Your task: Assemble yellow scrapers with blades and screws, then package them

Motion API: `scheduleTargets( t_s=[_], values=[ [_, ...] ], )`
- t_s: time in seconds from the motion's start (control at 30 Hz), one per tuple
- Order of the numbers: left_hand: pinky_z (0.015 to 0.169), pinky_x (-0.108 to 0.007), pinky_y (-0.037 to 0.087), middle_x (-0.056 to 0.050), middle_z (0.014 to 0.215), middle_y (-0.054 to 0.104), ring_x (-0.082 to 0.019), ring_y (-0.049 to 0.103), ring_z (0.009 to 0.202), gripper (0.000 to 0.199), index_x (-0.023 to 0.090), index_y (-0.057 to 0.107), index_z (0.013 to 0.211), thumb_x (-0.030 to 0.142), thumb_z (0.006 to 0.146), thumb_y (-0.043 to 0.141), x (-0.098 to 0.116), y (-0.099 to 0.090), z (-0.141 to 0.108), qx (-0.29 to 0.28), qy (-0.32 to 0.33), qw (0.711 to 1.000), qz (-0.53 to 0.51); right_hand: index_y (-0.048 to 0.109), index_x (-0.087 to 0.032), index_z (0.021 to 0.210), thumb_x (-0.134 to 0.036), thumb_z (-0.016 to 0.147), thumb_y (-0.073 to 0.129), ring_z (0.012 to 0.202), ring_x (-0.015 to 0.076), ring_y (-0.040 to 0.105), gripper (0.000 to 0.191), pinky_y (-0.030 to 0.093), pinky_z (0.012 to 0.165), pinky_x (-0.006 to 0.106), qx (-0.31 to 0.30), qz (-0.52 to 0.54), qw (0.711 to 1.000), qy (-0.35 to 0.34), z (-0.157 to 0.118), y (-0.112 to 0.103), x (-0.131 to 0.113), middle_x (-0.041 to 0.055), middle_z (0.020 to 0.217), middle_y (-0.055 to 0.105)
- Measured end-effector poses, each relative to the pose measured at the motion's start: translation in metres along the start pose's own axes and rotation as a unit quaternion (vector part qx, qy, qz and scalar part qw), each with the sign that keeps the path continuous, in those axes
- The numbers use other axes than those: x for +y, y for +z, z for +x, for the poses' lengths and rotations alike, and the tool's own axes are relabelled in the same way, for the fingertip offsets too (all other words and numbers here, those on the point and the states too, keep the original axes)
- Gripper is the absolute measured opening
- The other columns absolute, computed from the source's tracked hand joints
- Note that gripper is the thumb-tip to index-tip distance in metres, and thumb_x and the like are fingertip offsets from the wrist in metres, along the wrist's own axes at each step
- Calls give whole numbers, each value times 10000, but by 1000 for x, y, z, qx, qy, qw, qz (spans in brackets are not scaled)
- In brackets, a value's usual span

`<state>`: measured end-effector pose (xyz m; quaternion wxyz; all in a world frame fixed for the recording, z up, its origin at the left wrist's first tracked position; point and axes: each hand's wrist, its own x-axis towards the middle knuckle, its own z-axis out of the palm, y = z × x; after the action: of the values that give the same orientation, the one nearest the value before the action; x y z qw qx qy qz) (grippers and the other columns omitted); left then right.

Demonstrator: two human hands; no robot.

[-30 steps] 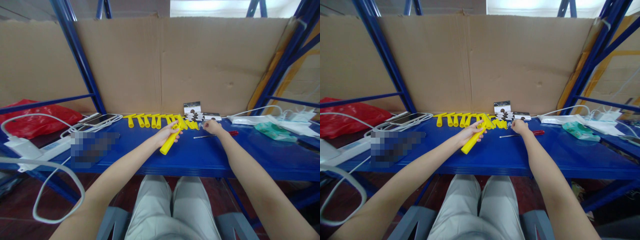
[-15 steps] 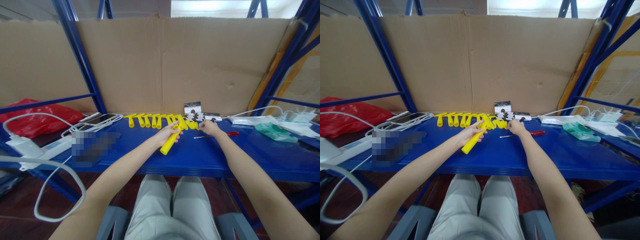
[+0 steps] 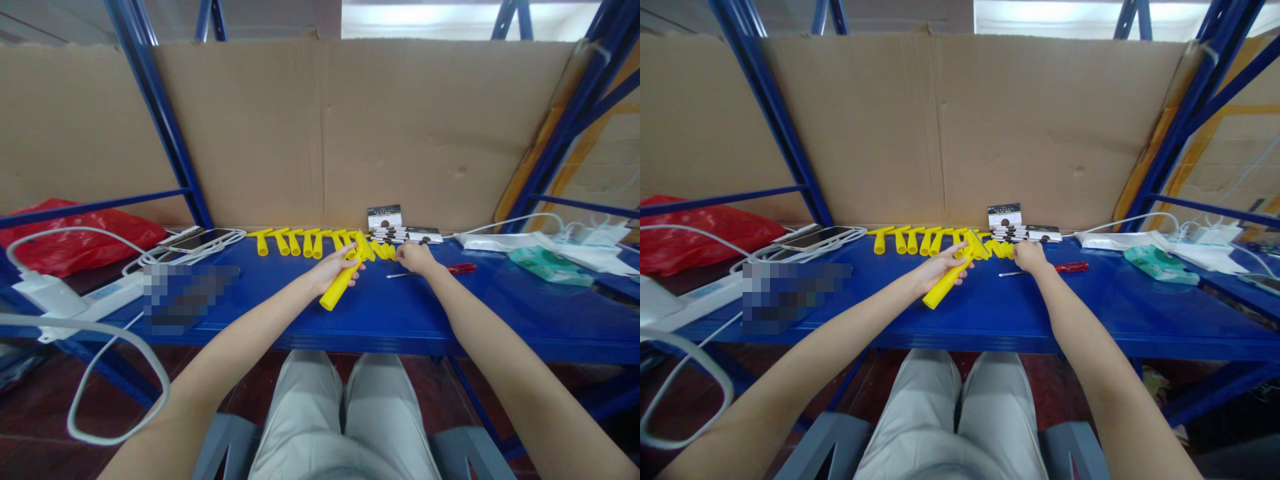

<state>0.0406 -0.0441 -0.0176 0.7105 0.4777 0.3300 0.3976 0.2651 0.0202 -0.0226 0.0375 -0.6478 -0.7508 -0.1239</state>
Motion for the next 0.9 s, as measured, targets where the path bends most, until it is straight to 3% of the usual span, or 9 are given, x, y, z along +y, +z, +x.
scheduleTargets(
  t_s=[0.17,0.33,0.7,0.8,0.9],
  values=[
    [401,-186,391,-24,712,573,-90,520,463,687,292,214,1441,59,854,484,-1,-3,2,-9,0,1000,-16,683,-156,906,-169,830,434,1037,253,589,260,407,874,360,-3,-14,1000,0,0,0,-3,143,1108,643],
    [398,-188,393,-19,709,571,-93,517,455,657,289,221,1438,50,867,438,0,-1,0,3,-4,1000,-8,685,-151,902,-162,827,432,1048,268,594,264,443,854,349,-21,12,999,25,1,1,-2,153,1074,662],
    [391,-193,393,-19,699,568,-96,505,435,658,271,213,1440,27,861,408,0,3,-3,13,-10,1000,-10,632,-128,1058,-111,760,487,1095,288,568,332,469,856,364,-59,55,996,47,7,11,1,183,1152,614],
    [400,-196,394,-23,704,570,-97,506,434,662,267,202,1444,27,860,403,0,1,-2,3,-13,1000,-9,617,-118,1041,-99,765,470,1076,281,569,313,458,849,358,-43,74,995,49,7,9,3,187,1137,609],
    [406,-197,392,-21,707,569,-97,507,439,663,272,187,1447,32,865,395,0,1,-2,0,-14,1000,-3,609,-119,963,-97,775,448,1002,252,584,248,453,813,327,13,117,992,37,10,10,6,177,1069,617]
  ],
)
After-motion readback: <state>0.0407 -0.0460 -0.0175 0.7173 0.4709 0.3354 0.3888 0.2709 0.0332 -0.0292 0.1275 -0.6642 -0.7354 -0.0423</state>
